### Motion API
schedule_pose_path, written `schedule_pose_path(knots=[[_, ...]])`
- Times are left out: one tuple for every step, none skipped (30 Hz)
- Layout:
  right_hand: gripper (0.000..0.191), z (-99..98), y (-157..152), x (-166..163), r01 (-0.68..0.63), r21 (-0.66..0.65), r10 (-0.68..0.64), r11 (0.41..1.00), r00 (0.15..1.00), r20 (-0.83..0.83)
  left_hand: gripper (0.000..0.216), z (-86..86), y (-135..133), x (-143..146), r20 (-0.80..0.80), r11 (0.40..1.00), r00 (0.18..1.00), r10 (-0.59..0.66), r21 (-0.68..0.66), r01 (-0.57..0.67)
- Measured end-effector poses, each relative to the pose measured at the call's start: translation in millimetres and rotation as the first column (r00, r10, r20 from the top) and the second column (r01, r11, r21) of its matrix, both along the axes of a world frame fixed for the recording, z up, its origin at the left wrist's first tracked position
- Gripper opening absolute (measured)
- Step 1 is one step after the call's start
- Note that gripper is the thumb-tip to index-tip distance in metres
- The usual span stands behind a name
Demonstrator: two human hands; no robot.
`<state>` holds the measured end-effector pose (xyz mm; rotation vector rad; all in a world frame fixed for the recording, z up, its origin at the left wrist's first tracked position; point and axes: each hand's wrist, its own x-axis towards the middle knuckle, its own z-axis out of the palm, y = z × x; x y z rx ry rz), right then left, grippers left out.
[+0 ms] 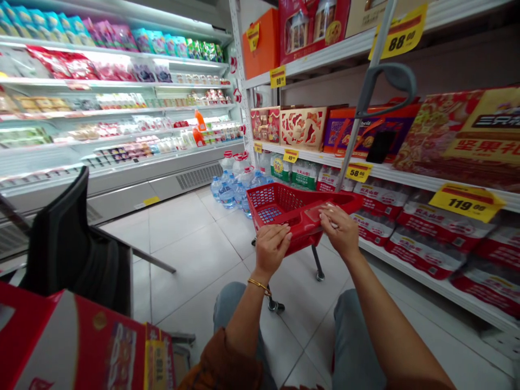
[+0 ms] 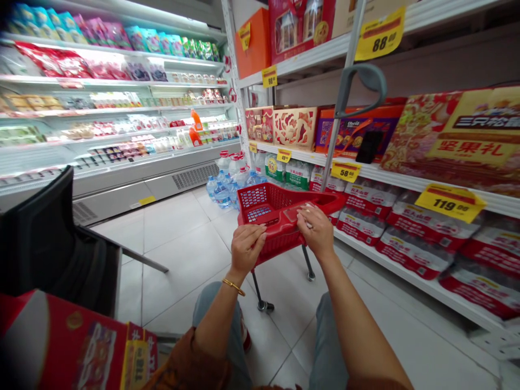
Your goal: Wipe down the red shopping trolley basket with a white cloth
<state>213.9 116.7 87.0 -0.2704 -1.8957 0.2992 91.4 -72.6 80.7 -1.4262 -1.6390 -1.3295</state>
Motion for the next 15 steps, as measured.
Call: schedule_pose_path(knots=[[0.020,0.4,-1,-1,0.003,-0.003,-0.003,1.000,1.000,-0.003,0.017,0.2,0,0,0.004,1.000,1.000,0.006,0.001,-0.006],[0.020,1.2,-3,-1,0.008,-0.003,-0.008,1.000,1.000,-0.010,0.017,0.3,0,0,0.006,1.000,1.000,0.012,0.003,-0.012],[0.019,2.3,-6,-2,0.015,-0.001,-0.015,1.000,1.000,-0.022,0.017,0.5,-1,0,0.007,1.000,1.000,0.018,0.006,-0.018],[0.019,3.8,-10,-3,0.024,0.003,-0.024,1.000,0.999,-0.035,0.017,0.7,-1,0,0.007,1.000,1.000,0.023,0.009,-0.024],[0.019,5.5,-16,-5,0.033,0.007,-0.033,0.999,0.998,-0.046,0.016,0.7,-1,0,0.005,1.000,1.000,0.028,0.012,-0.028],[0.018,7.2,-23,-7,0.035,0.014,-0.034,0.999,0.998,-0.049,0.016,0.7,-1,1,0.003,0.999,1.000,0.030,0.016,-0.030],[0.018,8.7,-32,-9,0.027,0.030,-0.025,0.999,0.999,-0.045,0.015,0.6,-2,1,0.001,0.999,0.999,0.032,0.018,-0.032],[0.019,9.8,-42,-12,0.008,0.048,-0.007,0.999,1.000,-0.027,0.015,0.4,-2,1,-0.002,0.999,0.999,0.032,0.019,-0.032],[0.019,10.3,-53,-16,-0.029,0.090,0.030,0.996,1.000,-0.001,0.015,0.2,-2,1,-0.004,0.999,0.999,0.032,0.018,-0.032],[0.019,10.2,-63,-19,-0.069,0.138,0.067,0.988,0.998,0.022,0.016,-0.1,-3,1,-0.005,0.999,1.000,0.031,0.015,-0.031],[0.019,9.7,-71,-23,-0.101,0.170,0.090,0.980,0.994,0.069,0.017,-0.3,-3,0,-0.005,0.999,1.000,0.030,0.011,-0.030],[0.020,8.7,-78,-26,-0.103,0.186,0.087,0.977,0.992,0.092,0.017,-0.4,-4,0,-0.004,1.000,1.000,0.030,0.007,-0.030],[0.020,7.6,-82,-28,-0.103,0.202,0.083,0.974,0.991,0.103,0.018,-0.5,-5,0,-0.002,1.000,1.000,0.030,0.003,-0.030],[0.021,6.4,-84,-30,-0.099,0.215,0.076,0.972,0.991,0.112,0.018,-0.5,-6,-1,0.000,1.000,1.000,0.029,0.001,-0.029],[0.021,5.4,-84,-30,-0.095,0.227,0.070,0.969,0.991,0.115,0.018,-0.4,-7,-2,0.002,1.000,1.000,0.027,-0.001,-0.027]])
